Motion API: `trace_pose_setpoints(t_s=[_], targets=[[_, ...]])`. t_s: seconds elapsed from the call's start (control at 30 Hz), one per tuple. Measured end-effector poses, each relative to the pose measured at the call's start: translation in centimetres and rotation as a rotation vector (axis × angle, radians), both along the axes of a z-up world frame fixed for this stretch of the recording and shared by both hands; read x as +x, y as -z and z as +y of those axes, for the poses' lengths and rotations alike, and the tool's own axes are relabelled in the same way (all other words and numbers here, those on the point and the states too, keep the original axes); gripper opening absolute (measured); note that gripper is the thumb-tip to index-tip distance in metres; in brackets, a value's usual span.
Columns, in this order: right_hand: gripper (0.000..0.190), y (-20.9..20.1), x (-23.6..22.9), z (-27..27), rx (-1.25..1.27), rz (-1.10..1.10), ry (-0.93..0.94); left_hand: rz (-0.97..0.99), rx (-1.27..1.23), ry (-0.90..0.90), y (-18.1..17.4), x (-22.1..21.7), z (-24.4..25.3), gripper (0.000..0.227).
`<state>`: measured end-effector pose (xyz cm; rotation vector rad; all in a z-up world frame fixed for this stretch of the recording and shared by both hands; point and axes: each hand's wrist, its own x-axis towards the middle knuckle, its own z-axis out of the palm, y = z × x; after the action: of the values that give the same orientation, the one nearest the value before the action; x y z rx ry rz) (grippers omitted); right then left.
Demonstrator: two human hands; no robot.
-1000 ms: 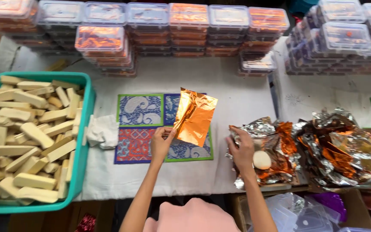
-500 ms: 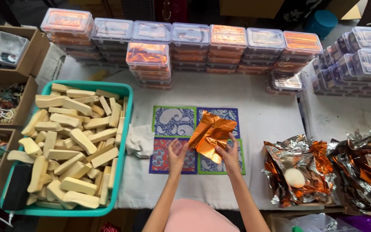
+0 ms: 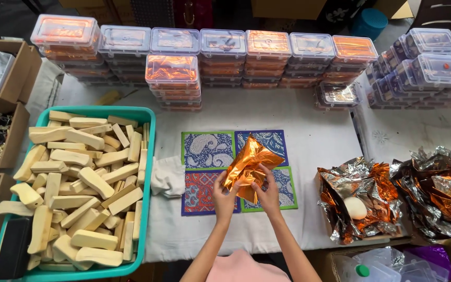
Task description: The person wraps small wooden blocks in shiny orange foil, then wipes them with a white cloth. They repeat the wrapping process with another block and place the finished items into a clear plastic container.
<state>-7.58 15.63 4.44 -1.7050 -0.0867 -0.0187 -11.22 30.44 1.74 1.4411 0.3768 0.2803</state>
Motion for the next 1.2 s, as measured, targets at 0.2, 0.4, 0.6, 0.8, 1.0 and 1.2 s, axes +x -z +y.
trace_pose_setpoints(t_s=[0.2,0.4,0.6,0.8,1.0,1.2], targets=[[0.066,-1.5,0.3,-1.0,-0.011,0.080,-0.015,0.253,-0.703,-0.276,4.6,1.2,-0.3,0.050],[0.062,-0.6,0.1,-2.5,-0.057,-0.038,-0.026,0.386,-0.775,-0.098,7.0,1.0,-1.2,0.034],[0.066,1.7,0.2,-2.7,0.124,0.166,0.022,0.202,-0.698,-0.179,5.5,2.0,-0.4,0.030],[0.070,2.8,2.0,-4.7,-0.285,0.090,0.005,0.084,-0.416,-0.463,3.7,2.7,5.5,0.035],[0.071,0.4,4.4,-3.9,-0.725,-0.271,-0.216,-0.107,-0.005,-0.520,-0.5,0.9,12.7,0.035],[0.067,3.7,5.7,-1.2,-0.859,-0.302,-0.439,-0.100,0.876,-0.198,-6.3,1.4,8.5,0.033]])
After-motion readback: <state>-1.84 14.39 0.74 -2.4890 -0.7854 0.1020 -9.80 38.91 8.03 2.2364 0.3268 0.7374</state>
